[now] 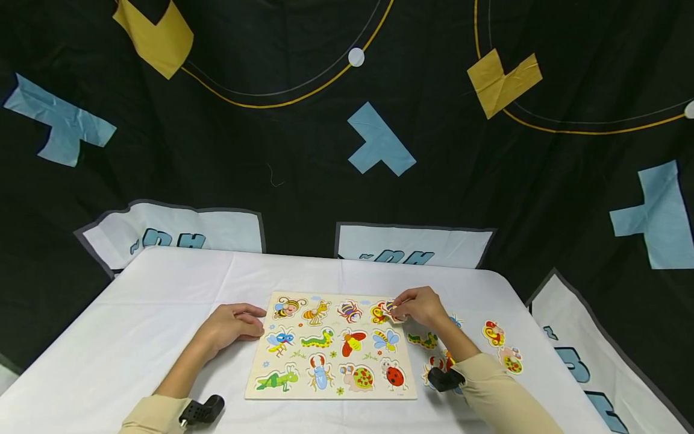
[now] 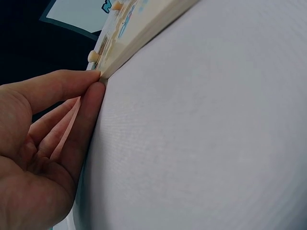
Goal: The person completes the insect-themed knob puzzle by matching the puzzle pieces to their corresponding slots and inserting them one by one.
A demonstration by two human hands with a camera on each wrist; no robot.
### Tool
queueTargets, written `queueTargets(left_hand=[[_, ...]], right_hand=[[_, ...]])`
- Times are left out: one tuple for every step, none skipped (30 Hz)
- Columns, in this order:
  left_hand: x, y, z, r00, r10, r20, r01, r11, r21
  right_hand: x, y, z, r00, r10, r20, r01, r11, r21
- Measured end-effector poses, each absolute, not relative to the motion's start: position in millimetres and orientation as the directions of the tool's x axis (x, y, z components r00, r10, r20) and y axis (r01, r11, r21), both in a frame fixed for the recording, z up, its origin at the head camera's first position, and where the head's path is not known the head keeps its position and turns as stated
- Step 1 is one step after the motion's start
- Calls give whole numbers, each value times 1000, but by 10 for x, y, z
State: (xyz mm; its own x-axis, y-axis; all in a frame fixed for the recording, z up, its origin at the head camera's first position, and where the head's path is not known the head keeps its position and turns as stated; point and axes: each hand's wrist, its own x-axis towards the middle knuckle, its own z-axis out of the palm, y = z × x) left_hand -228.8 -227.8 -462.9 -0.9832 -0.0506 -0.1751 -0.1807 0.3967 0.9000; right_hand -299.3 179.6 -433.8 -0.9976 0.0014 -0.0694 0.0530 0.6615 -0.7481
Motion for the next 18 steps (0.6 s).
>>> queueTargets(left_hand=[[-2287,-2278,-4630,-983,-51,-174,-180,395,901],[-2286,-2278,-4630,-984,-52,-173,-179,397,900],[-2285,-2278,-4632,-984,-52,-172,-179,398,900],[-2285,-2277,-4634,-984,-52,-172,-178,399,899],[-2285,-2277,-4636,-984,-53,-171,-178,400,899],[-2284,-2276,-4639,-984,-54,-170,-178,403,898],[-2284,-2276,-4642,-984,-56,-171,-178,405,897],[-2286,-2277,-4644,-984,-56,-169,-177,406,896],[-2289,-2279,-4647,-984,-57,-167,-176,406,897],[-2292,-2280,-4650,-984,-58,-166,-175,407,896],[-2296,-2280,-4652,-985,-58,-164,-173,407,897],[-2300,-2281,-4654,-985,-59,-162,-172,409,896],[-2304,-2282,-4655,-985,-58,-161,-170,407,897],[-2307,-2281,-4657,-985,-60,-161,-171,407,897],[-2310,-2279,-4658,-985,-60,-161,-172,408,897],[-2311,-2278,-4658,-985,-62,-162,-173,408,896],[-2312,-2277,-4657,-985,-62,-162,-173,409,896],[-2311,-2275,-4656,-985,-63,-162,-174,410,895]], right_hand=[[-2997,1776,-4341,-998,-5,-66,47,658,-751],[-2997,1756,-4340,-998,-10,-63,41,657,-753],[-2996,1737,-4340,-998,-16,-61,36,656,-754],[-2996,1716,-4340,-998,-22,-57,29,656,-754],[-2997,1697,-4341,-998,-24,-58,28,653,-757],[-2997,1677,-4341,-998,-28,-58,26,654,-756],[-2995,1658,-4339,-998,-31,-57,22,654,-756],[-2993,1637,-4335,-998,-35,-56,20,657,-753],[-2993,1616,-4333,-998,-37,-56,18,660,-751],[-2994,1596,-4330,-998,-39,-55,16,663,-749],[-2994,1575,-4327,-998,-38,-57,18,664,-748],[-2995,1555,-4326,-998,-39,-56,16,665,-747],[-2996,1536,-4325,-998,-41,-55,14,666,-746],[-2997,1519,-4325,-998,-43,-51,9,668,-744],[-2999,1501,-4325,-998,-46,-46,4,669,-743],[-3001,1484,-4325,-998,-51,-42,-3,669,-743],[-3000,1467,-4324,-998,-57,-37,-11,672,-741],[-3003,1450,-4324,-997,-66,-33,-20,672,-740]])
